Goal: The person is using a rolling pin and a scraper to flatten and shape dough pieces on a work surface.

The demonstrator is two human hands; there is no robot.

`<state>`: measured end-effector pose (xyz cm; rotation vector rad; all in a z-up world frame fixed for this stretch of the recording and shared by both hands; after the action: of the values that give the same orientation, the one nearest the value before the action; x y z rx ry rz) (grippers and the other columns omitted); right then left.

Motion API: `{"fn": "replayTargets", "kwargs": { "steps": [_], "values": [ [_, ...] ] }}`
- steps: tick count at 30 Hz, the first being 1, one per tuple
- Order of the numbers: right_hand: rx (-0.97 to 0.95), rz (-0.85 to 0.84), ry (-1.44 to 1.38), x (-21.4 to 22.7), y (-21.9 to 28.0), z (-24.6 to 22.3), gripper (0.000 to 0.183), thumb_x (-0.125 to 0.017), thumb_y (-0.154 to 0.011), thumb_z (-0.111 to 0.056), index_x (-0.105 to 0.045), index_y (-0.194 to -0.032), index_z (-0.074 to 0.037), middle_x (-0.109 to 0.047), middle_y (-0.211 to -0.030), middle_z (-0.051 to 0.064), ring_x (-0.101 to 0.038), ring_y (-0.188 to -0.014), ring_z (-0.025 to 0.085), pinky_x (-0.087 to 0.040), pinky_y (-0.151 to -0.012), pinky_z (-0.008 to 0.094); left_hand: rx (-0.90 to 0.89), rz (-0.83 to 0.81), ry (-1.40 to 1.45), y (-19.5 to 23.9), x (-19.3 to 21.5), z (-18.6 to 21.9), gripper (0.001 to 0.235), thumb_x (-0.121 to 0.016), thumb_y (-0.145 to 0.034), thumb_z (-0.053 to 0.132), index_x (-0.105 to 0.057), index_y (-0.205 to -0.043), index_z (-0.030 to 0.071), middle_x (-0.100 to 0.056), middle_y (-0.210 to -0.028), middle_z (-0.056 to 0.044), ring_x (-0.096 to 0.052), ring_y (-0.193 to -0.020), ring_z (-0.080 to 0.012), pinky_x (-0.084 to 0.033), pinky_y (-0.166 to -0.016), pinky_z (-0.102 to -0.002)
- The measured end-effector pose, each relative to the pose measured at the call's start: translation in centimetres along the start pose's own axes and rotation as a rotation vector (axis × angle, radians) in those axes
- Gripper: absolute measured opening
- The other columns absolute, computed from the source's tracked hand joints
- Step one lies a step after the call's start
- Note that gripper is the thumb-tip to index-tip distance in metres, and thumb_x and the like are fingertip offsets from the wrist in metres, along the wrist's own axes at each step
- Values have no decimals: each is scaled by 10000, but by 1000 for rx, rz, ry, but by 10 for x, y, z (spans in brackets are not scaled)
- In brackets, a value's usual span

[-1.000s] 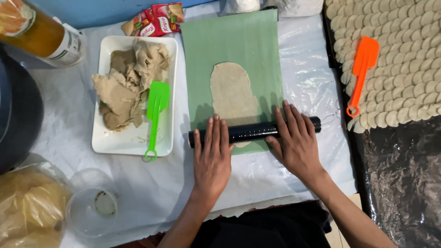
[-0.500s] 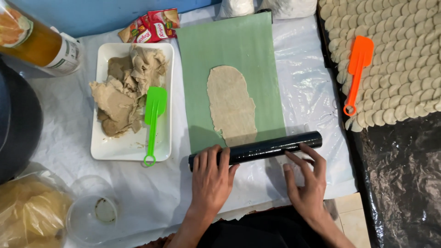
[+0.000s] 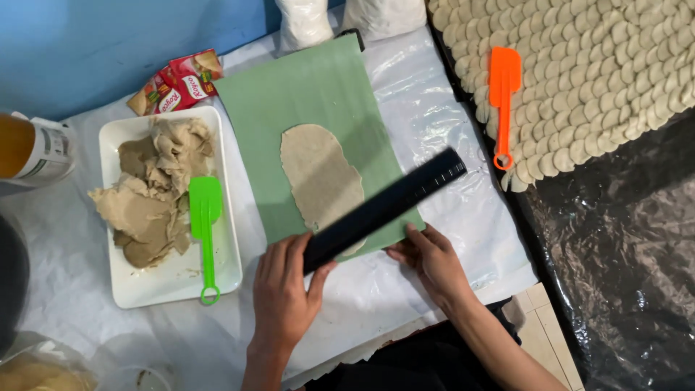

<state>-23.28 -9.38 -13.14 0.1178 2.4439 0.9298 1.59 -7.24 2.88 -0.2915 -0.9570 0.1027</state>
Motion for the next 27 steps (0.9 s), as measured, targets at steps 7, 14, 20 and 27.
{"fn": "replayTargets", "kwargs": {
  "steps": [7, 14, 20, 27],
  "values": [
    [67, 91, 11, 29, 31, -26, 255, -549, -1043, -178, -587, -1189, 28, -698, -1005, 147, -720, -896, 221, -581, -830, 316, 97, 82, -54, -6, 11, -15, 501, -766, -908, 282, -607, -1282, -11, -638, -1162, -160, -612, -1065, -354, -485, -910, -476],
    [21, 210, 367, 71, 80, -50, 316, -540, -1036, -245, -626, -1171, 27, -736, -956, 153, -711, -810, 218, -568, -697, 327, -48, -97, -16, -5, -16, 7, 522, -781, -858, 282, -621, -1270, 6, -645, -1148, -149, -611, -1070, -343, -466, -927, -479],
    [-103, 439, 1526, 34, 123, -96, 296, -646, -1030, -313, -791, -1043, -56, -779, -867, 175, -748, -726, 221, -575, -661, 303, -147, -312, -25, 4, -48, 21, 522, -773, -837, 278, -631, -1276, 35, -639, -1135, -140, -590, -1067, -330, -439, -961, -500],
    [1051, 25, 1671, -66, 98, -114, 501, -704, -850, -188, -632, -1329, -57, -592, -1416, 182, -570, -1259, 355, -494, -1017, 445, -121, -210, -152, -8, -56, 27, 514, -654, -954, 222, -559, -1426, 40, -580, -1407, -152, -520, -1342, -299, -310, -1185, -554]
  ]
}}
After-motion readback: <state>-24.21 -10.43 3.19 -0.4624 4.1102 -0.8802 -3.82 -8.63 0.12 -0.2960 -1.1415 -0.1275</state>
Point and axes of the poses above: each hand's wrist, its own y-axis away from the middle knuckle, its own x-axis out of the back of the hand, z = x × y, the point moved 6 cm from there along -y, towards the middle knuckle
